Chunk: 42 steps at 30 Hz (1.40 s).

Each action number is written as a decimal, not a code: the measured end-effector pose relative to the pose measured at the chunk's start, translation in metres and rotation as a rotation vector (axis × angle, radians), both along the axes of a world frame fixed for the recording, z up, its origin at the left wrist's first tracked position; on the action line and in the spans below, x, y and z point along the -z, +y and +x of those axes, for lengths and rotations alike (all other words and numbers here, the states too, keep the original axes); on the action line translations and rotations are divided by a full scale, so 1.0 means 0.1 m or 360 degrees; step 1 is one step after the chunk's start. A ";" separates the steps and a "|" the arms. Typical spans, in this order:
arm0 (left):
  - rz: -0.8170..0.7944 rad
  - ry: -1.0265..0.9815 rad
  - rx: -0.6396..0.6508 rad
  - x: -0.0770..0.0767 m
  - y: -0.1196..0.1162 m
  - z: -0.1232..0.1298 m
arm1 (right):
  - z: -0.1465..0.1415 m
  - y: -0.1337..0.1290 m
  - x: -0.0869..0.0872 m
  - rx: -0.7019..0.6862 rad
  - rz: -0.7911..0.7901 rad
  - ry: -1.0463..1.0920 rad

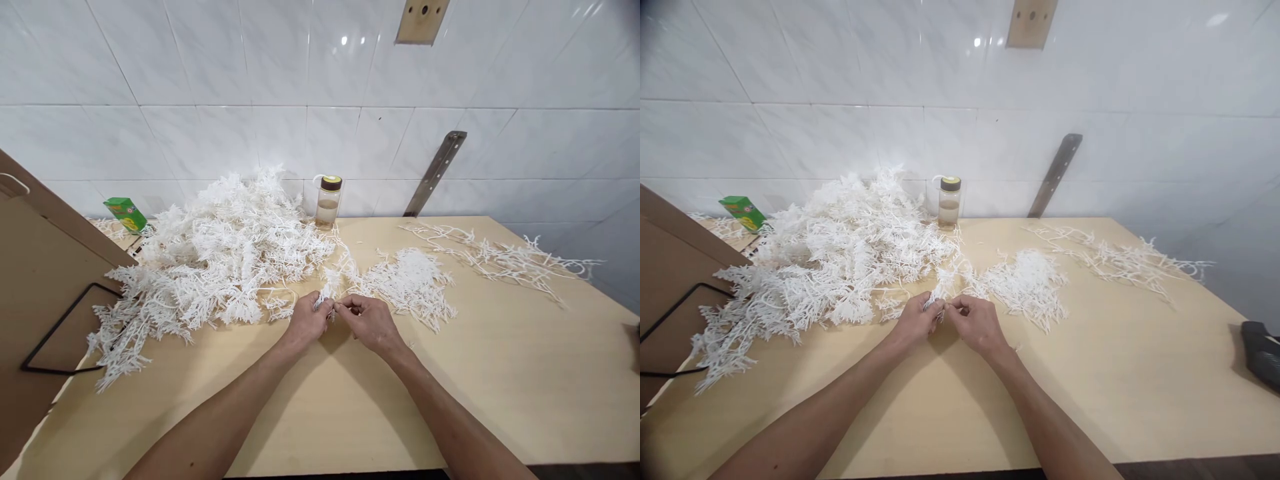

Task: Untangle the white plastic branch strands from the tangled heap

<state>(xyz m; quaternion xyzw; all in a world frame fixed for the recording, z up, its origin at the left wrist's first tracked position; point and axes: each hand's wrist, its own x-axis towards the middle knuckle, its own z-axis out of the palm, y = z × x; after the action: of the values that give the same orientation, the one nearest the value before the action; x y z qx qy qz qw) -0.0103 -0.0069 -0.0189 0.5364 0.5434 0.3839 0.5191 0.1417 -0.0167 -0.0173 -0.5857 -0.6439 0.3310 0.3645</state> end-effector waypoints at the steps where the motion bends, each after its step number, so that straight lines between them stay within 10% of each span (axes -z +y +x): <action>1: 0.0078 0.0135 -0.0017 0.01 0.00 0.00 | 0.00 0.00 0.00 -0.0020 0.0052 -0.0059; 8: 0.0209 0.0579 -0.0012 0.01 0.06 -0.03 | -0.06 0.00 0.09 -0.0165 0.0636 -0.0651; 22: -0.0306 -0.0421 0.0023 -0.07 0.05 -0.03 | -0.12 0.07 0.08 0.0169 0.0618 -0.0537; 36: -0.0295 -0.0399 -0.0070 -0.15 -0.01 -0.02 | 0.82 0.26 -0.19 0.1121 0.0866 -0.0631; 39: -0.0185 -0.0224 -0.0110 -0.09 -0.01 -0.01 | 0.68 0.15 -0.25 0.0916 0.0606 -0.0435; 42: -0.0006 0.0021 -0.0153 -0.03 0.01 -0.01 | 0.36 0.03 -0.26 0.0162 0.0121 -0.0242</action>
<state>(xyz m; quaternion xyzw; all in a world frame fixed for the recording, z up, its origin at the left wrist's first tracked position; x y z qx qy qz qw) -0.0112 -0.0060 -0.0155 0.5113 0.5726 0.4039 0.4976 0.1782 -0.0140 0.0089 -0.6269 -0.6511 0.2420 0.3529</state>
